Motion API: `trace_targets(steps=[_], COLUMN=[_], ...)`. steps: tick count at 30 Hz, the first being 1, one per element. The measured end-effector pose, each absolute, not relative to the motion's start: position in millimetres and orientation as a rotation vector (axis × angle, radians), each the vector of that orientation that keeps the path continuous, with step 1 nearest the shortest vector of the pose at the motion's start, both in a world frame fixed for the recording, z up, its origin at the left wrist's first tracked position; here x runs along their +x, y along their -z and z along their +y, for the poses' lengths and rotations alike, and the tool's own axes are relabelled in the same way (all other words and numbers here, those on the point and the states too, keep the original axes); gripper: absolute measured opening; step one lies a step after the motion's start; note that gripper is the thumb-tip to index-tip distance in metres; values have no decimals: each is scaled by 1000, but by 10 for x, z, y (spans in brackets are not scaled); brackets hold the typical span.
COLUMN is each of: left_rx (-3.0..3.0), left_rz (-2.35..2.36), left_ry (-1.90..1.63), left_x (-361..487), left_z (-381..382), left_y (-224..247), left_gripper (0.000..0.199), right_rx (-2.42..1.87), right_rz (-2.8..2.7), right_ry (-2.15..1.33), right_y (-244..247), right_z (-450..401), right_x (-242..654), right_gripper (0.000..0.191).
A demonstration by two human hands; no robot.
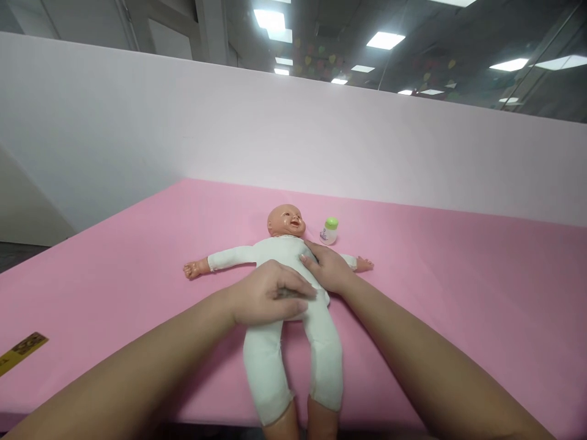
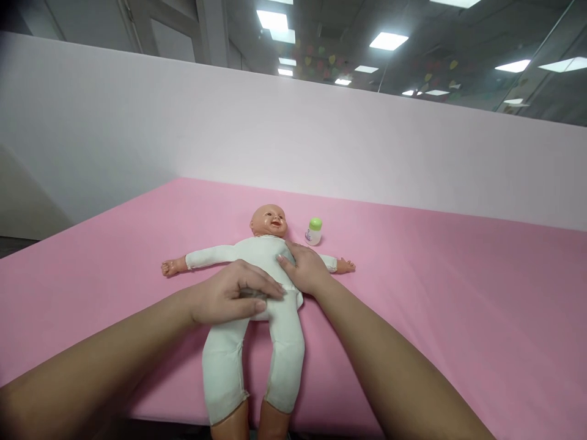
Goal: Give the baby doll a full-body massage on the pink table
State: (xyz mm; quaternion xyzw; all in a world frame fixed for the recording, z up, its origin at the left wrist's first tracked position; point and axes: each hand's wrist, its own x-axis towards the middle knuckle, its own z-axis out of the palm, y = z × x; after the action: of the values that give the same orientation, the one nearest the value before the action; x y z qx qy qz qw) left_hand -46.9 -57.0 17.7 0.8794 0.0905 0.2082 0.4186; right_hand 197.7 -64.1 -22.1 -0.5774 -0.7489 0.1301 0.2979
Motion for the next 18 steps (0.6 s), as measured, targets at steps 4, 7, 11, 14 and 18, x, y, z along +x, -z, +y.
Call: trace_targets(steps=[4, 7, 11, 14, 18], left_rx=[2403, 2572, 2705, 2721, 2681], left_rz=[247, 387, 554, 686, 824], left_ry=[-528, -519, -509, -582, -728], left_x=[-363, -336, -340, -338, -348], left_z=[-566, -404, -106, 45, 107], left_y=[-87, 12, 146, 235, 309], left_gripper=[46, 48, 54, 57, 57], right_rx=[-1521, -1570, -1641, -1633, -1617], right_rz=[-2011, -1991, -1952, -1941, -1919], right_ry=[-333, -316, -314, -314, -283], right_y=[254, 324, 396, 407, 414], right_z=[-620, -579, -541, -546, -561], right_x=[2002, 2027, 2045, 2047, 2051], right_gripper=[52, 52, 52, 51, 49])
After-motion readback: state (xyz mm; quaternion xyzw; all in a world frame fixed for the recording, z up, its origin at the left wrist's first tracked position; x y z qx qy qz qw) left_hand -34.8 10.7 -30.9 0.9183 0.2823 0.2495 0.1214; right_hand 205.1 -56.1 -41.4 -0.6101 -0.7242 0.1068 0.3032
